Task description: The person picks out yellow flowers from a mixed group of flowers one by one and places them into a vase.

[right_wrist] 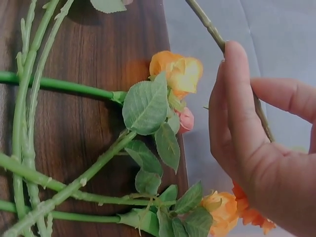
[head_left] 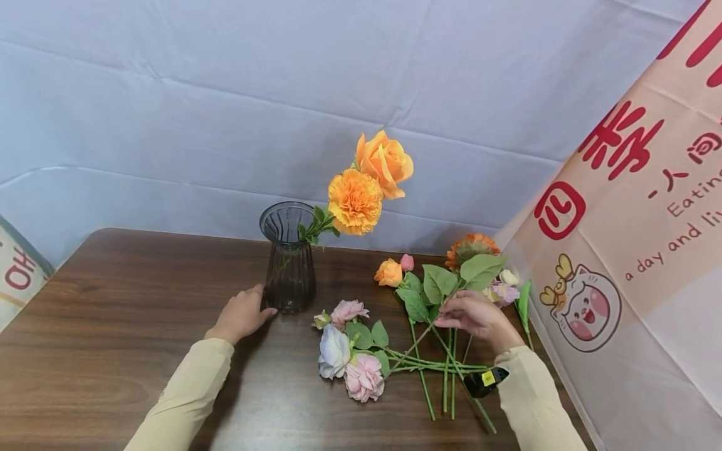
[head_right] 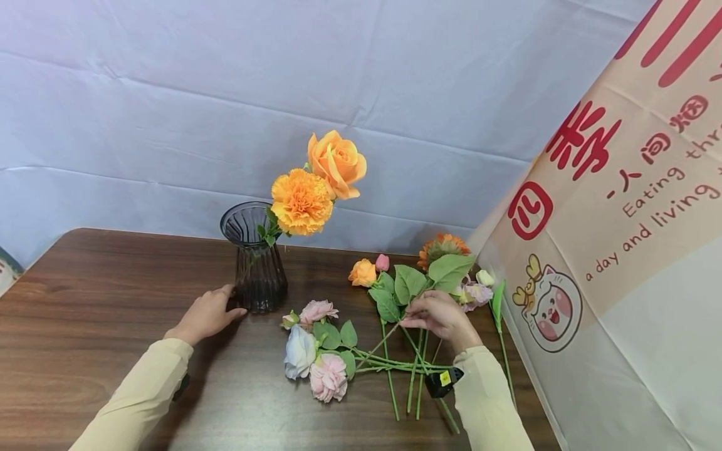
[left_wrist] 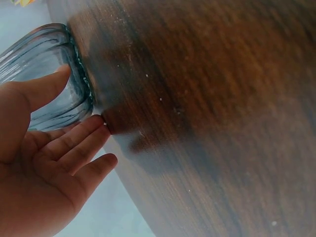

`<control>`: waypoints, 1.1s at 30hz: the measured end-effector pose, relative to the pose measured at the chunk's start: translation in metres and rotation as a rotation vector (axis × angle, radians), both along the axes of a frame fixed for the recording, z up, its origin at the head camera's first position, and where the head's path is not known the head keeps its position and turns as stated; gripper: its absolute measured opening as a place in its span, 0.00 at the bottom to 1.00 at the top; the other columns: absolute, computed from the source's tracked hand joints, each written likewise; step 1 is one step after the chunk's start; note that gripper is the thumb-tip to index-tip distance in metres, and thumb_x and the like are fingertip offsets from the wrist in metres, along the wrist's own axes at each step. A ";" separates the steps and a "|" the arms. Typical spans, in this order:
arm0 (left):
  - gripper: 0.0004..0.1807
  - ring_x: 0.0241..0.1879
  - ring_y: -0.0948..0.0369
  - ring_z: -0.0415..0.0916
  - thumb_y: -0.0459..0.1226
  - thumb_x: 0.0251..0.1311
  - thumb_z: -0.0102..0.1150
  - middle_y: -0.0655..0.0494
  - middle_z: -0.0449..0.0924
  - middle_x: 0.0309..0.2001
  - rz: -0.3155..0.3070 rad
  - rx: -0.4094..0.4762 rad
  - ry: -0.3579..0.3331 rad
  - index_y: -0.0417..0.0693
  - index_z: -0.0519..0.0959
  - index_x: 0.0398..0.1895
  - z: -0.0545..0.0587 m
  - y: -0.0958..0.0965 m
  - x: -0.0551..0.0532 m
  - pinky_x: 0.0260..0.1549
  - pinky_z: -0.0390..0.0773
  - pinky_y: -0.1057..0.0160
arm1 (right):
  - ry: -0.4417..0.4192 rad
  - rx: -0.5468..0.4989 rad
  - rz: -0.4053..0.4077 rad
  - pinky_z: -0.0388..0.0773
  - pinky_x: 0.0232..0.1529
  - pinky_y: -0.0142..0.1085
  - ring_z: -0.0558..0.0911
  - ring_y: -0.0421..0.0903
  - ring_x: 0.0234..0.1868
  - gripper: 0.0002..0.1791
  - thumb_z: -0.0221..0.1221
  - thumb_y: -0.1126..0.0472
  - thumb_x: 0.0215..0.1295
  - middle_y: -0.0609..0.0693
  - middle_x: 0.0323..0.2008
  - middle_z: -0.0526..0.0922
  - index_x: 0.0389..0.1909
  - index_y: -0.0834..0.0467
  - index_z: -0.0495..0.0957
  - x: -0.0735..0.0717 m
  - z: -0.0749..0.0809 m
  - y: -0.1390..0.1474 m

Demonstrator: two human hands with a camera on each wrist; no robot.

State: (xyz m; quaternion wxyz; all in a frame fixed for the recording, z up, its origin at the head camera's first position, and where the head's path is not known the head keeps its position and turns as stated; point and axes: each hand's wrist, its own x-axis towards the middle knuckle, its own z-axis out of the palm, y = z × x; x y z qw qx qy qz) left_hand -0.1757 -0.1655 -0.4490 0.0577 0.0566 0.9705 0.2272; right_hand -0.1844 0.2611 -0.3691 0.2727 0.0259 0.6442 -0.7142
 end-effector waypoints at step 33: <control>0.35 0.50 0.35 0.68 0.41 0.58 0.58 0.27 0.68 0.53 -0.004 -0.007 0.006 0.21 0.61 0.58 -0.001 0.000 0.000 0.47 0.70 0.40 | -0.009 -0.091 -0.083 0.79 0.44 0.39 0.80 0.51 0.33 0.14 0.42 0.81 0.61 0.58 0.30 0.71 0.25 0.66 0.72 0.001 0.010 -0.009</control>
